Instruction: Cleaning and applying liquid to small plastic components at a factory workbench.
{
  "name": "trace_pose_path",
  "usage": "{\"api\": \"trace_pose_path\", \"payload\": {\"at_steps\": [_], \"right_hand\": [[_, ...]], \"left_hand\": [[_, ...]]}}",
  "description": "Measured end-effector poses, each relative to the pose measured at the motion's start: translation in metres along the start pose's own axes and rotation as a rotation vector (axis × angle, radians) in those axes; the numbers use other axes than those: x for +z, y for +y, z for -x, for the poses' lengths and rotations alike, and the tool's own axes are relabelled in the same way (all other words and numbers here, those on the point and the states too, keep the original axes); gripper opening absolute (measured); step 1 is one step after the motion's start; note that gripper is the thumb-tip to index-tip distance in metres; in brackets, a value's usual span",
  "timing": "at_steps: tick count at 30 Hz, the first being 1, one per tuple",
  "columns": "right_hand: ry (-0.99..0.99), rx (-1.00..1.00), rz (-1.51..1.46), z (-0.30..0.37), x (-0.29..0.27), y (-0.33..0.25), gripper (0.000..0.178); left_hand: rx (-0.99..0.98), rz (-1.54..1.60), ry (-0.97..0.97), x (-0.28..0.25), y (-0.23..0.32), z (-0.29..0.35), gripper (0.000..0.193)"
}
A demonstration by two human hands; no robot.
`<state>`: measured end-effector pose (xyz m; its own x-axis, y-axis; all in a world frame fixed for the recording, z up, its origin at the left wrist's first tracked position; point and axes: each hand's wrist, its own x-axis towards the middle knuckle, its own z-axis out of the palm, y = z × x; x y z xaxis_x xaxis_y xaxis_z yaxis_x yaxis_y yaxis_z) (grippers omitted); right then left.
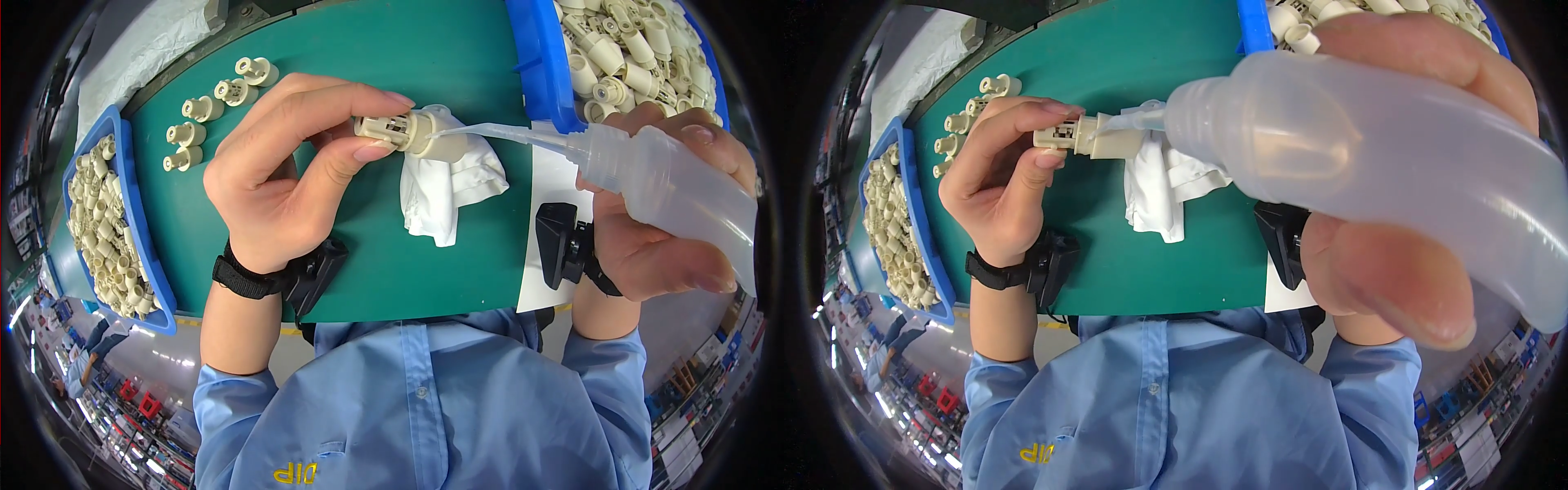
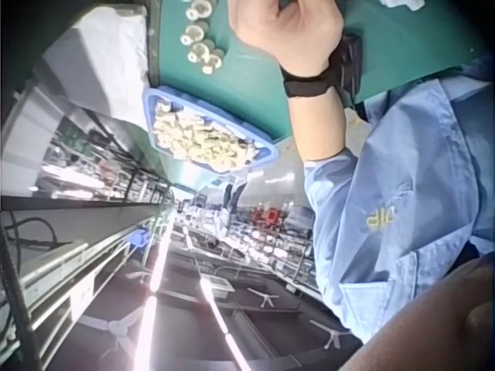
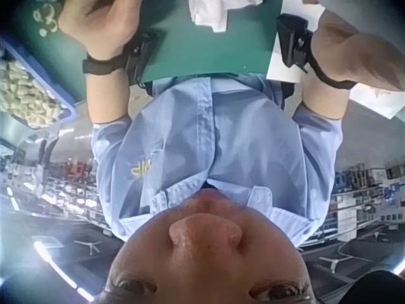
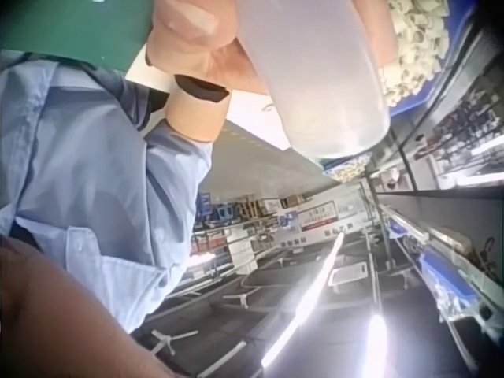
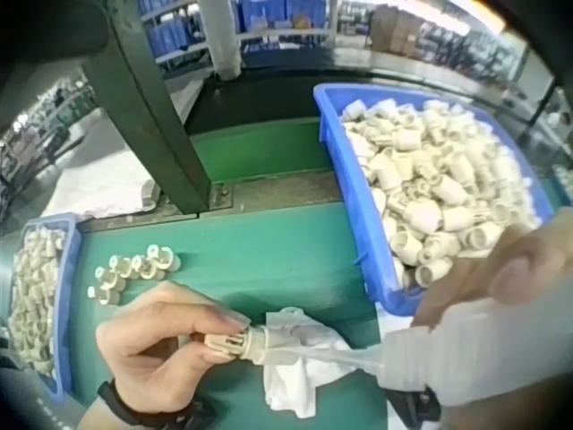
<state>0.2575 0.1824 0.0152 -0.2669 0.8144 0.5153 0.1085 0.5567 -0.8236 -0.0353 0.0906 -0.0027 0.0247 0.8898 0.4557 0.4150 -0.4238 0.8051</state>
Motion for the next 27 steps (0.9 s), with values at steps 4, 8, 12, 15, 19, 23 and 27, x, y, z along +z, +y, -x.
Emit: {"api": "trace_pose_path", "payload": {"at_steps": [4, 8, 12, 15, 19, 23, 27], "right_hand": [[0.004, 0.004, 0.005, 0.001, -0.004, -0.002, 0.092], [0.003, 0.006, -0.007, 0.002, -0.004, 0.0, 0.093], [0.005, 0.009, -0.011, 0.004, -0.01, 0.003, 0.093], [0.007, 0.01, -0.013, 0.005, -0.01, 0.002, 0.093], [0.01, 0.016, -0.018, 0.007, -0.014, 0.003, 0.093], [0.011, 0.017, -0.022, 0.009, -0.022, 0.004, 0.093], [0.012, 0.02, -0.027, 0.009, -0.032, 0.008, 0.093]], "left_hand": [[-0.005, 0.009, -0.007, 0.0, -0.001, -0.002, 0.024], [0.092, -0.005, -0.014, -0.001, -0.006, -0.002, 0.023], [0.034, 0.023, -0.023, -0.001, -0.002, 0.0, 0.022], [-0.037, 0.089, -0.034, -0.001, 0.001, -0.001, 0.02], [-0.076, 0.2, -0.032, 0.0, 0.0, -0.001, 0.018], [-0.137, 0.297, -0.008, 0.001, 0.004, 0.0, 0.017], [-0.088, 0.272, -0.031, 0.001, 0.0, -0.001, 0.017]]}}
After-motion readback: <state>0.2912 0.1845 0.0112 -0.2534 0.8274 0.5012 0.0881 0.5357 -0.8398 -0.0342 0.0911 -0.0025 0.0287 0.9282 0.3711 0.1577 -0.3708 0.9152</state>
